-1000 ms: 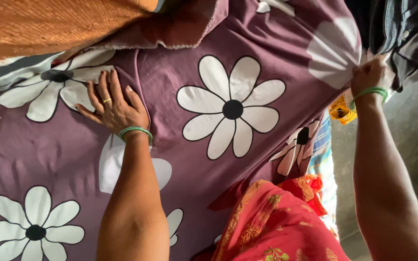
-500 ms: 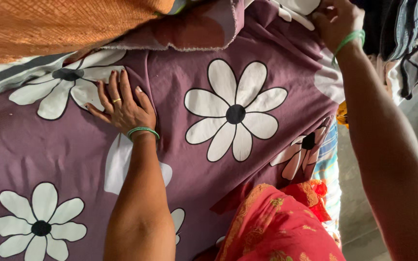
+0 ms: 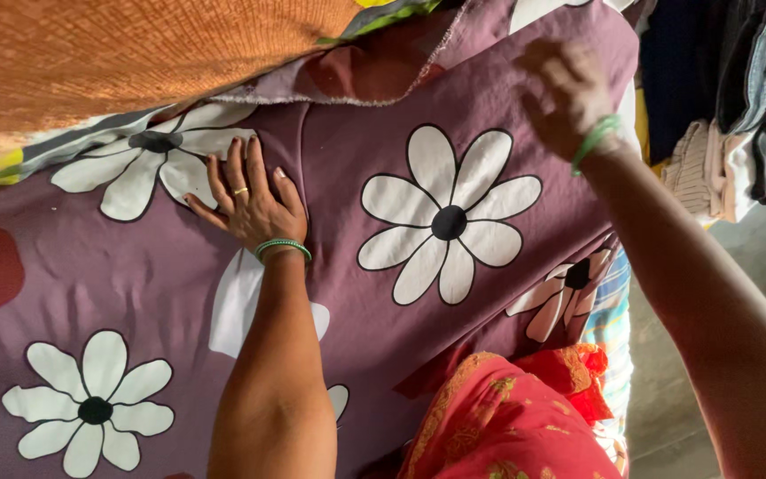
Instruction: The person makes a bed by smoothing out the floral patterned bedsheet and then placing and smoothing two matching pillows at the head of the bed.
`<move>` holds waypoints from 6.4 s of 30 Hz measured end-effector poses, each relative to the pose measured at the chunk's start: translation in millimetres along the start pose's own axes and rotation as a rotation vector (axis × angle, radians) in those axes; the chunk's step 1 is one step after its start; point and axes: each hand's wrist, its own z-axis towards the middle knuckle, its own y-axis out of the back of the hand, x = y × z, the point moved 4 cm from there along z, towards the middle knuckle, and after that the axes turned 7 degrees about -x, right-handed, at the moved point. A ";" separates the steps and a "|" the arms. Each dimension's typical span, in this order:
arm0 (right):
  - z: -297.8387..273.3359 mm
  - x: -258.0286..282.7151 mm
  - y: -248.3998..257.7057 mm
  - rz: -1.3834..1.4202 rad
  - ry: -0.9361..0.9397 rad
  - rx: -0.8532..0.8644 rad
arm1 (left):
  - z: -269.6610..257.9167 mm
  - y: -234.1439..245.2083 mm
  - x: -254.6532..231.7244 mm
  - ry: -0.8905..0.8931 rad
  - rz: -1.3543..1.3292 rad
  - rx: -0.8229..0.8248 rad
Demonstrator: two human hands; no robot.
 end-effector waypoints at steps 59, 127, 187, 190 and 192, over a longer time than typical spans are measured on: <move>27.4 196.3 -52.2 0.249 0.125 0.271 | -4.7 -11.1 9.5 0.068 0.033 0.023; 97.9 198.7 -118.6 0.125 -0.517 0.074 | -80.4 -3.8 -39.9 -0.221 0.063 0.230; -98.5 243.6 -57.0 0.033 -0.571 -0.012 | -141.6 19.9 -23.6 -0.235 0.003 0.424; -96.8 240.5 -59.5 0.027 -0.571 0.010 | -167.6 22.0 -70.1 -0.451 -0.053 0.597; -96.8 241.1 -58.4 0.038 -0.592 0.032 | -174.6 24.7 -76.2 -0.497 -0.082 0.670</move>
